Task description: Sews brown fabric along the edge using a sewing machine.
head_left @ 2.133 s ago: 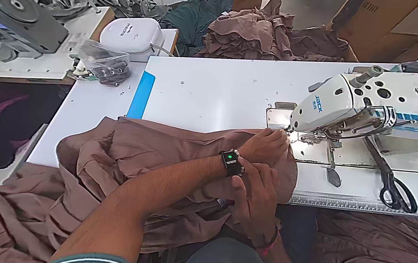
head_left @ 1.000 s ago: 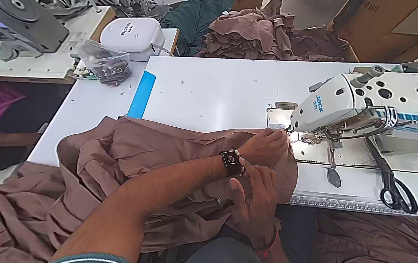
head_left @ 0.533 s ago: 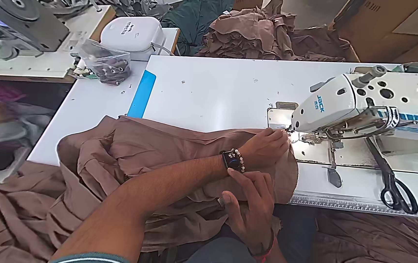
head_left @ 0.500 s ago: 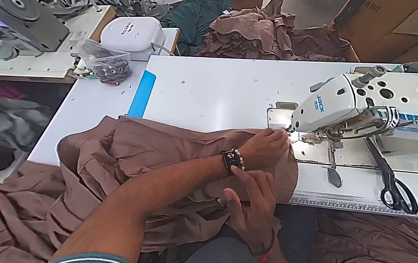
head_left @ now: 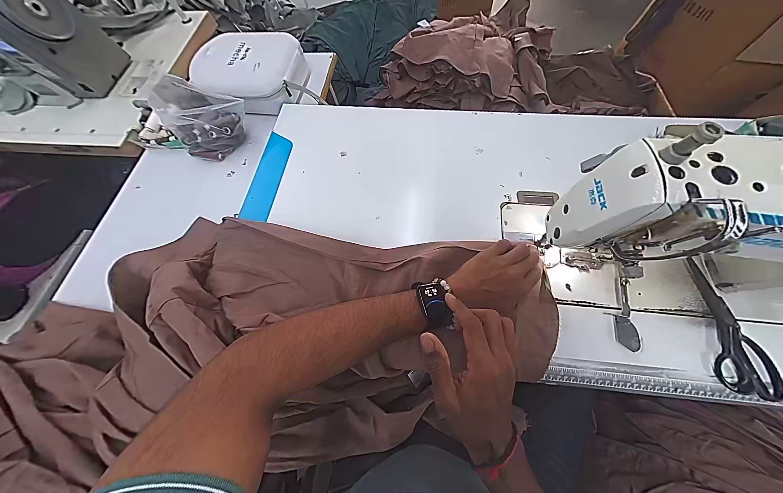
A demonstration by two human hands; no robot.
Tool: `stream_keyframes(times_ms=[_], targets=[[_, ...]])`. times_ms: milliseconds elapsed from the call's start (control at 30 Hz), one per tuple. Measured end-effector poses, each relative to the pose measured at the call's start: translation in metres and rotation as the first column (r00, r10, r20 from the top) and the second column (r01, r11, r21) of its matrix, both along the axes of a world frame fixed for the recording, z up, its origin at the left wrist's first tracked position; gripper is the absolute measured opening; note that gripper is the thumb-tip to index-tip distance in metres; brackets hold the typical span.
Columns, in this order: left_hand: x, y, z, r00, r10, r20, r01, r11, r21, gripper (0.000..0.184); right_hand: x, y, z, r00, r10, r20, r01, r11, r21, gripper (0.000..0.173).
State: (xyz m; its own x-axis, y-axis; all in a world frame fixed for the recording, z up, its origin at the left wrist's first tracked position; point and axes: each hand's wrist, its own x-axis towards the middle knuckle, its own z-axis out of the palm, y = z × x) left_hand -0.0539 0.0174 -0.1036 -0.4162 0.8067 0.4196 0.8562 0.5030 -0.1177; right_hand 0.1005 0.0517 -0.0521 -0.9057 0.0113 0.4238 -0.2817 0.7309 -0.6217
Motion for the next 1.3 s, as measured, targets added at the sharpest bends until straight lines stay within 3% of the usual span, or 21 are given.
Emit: stream_keyframes(times_ms=[67,167,300,400,1300], targets=[[0.002,-0.002,0.006,1.0,-0.003,0.003,0.003,1.0,0.0,0.033,0.0,0.0,0.0,1.0,-0.003,0.008,0.003,1.0,0.005,0.067],[0.02,-0.007,0.057,0.997,0.064,0.05,-0.05,0.969,-0.243,0.035,0.001,0.001,0.001,1.0,-0.006,0.004,0.006,1.0,0.003,0.065],[0.006,-0.001,0.019,0.998,0.027,-0.06,-0.028,1.0,-0.012,0.03,-0.001,0.007,0.0,1.0,-0.022,0.01,0.023,0.999,-0.041,0.052],[0.002,-0.001,0.003,1.0,-0.002,-0.021,0.003,0.999,0.042,0.031,-0.002,0.013,-0.003,0.999,-0.029,0.037,0.032,0.997,-0.076,0.048],[0.003,-0.001,0.004,1.0,0.008,0.012,-0.008,1.0,-0.012,0.033,0.002,0.011,-0.011,0.997,-0.028,0.074,0.038,0.989,-0.141,0.046]])
